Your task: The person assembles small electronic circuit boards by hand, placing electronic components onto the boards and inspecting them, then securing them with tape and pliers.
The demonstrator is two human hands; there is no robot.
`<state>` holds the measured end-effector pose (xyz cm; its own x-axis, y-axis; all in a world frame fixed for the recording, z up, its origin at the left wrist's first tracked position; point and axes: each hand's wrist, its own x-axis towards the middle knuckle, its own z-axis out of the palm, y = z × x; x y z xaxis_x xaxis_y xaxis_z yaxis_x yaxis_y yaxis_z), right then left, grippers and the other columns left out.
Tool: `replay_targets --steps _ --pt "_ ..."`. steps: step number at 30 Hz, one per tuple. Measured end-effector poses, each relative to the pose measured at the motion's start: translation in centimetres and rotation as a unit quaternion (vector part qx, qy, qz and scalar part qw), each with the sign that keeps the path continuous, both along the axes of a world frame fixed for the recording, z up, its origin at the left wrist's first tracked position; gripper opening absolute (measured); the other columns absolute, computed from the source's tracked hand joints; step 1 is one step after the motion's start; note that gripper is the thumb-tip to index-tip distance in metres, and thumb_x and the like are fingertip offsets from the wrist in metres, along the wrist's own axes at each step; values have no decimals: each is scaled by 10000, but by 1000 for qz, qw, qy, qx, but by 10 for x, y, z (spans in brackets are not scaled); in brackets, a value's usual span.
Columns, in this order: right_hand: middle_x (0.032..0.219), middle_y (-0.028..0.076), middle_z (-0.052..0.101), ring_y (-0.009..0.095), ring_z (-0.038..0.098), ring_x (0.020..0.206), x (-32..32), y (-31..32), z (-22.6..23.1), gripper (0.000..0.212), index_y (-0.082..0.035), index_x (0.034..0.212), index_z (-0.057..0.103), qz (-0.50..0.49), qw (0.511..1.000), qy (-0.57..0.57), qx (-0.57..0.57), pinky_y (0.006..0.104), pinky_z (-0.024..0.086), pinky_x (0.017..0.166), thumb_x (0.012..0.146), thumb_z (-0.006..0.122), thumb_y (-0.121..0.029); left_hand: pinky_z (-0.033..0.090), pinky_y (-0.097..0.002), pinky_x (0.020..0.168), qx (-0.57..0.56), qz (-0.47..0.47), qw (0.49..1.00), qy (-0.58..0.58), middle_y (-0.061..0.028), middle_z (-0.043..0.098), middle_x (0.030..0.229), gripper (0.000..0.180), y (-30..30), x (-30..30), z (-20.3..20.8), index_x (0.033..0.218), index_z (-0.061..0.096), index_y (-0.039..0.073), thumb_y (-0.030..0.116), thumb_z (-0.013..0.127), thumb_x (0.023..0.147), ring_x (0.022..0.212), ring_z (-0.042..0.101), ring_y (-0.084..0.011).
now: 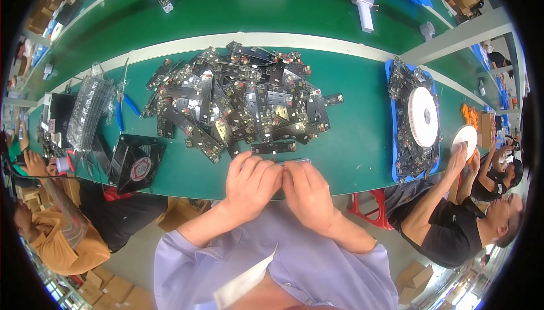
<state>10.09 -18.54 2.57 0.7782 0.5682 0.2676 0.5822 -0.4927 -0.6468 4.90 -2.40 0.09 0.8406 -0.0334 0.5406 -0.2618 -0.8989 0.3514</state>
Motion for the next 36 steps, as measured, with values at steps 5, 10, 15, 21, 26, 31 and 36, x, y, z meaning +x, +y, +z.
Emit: replay_targets --steps 5,10,15,21,26,31,36 --pt "1005 175 694 353 711 807 5 -1 -1 269 10 1155 673 -12 998 43 42 414 585 681 897 731 63 474 -464 1031 -44 5 999 4 -11 682 935 290 0 3 2 1043 696 99 82 826 785 877 650 -207" --pt "1019 163 701 306 718 799 6 -2 -1 261 13 1151 684 -9 997 47 62 380 584 654 903 739 72 439 -463 1066 -70 27 997 10 21 693 899 255 -1 3 5 1008 709 119 80 835 790 866 651 -184" --pt "1029 158 703 279 725 806 7 -4 2 267 17 1164 682 -9 995 70 66 365 587 652 911 736 80 435 -461 1062 -80 17 996 23 21 688 889 230 0 3 5 977 720 120 86 837 782 861 648 -183" --pt "1043 170 708 307 729 818 8 -6 5 289 24 1177 675 13 997 44 56 380 601 681 901 735 82 457 -455 1027 -42 10 999 8 8 674 883 259 -1 3 4 997 725 110 101 837 763 862 640 -193" --pt "1024 168 718 344 723 836 13 -9 3 287 22 1153 677 37 999 18 35 404 600 707 879 749 66 467 -450 1013 -39 0 999 4 6 677 897 267 -1 2 2 1006 730 109 96 830 759 873 640 -198" --pt "975 159 728 349 709 811 19 -8 9 257 8 1111 686 37 999 6 11 417 580 676 868 762 50 449 -451 1057 -54 6 998 12 7 684 880 244 0 3 4 982 726 107 56 828 766 863 649 -188" --pt "949 162 719 350 702 794 15 -4 4 260 10 1096 681 22 999 -4 28 426 574 672 855 773 48 451 -472 1069 -63 -15 998 22 1 696 920 257 4 4 8 1015 737 102 62 819 775 889 646 -199"
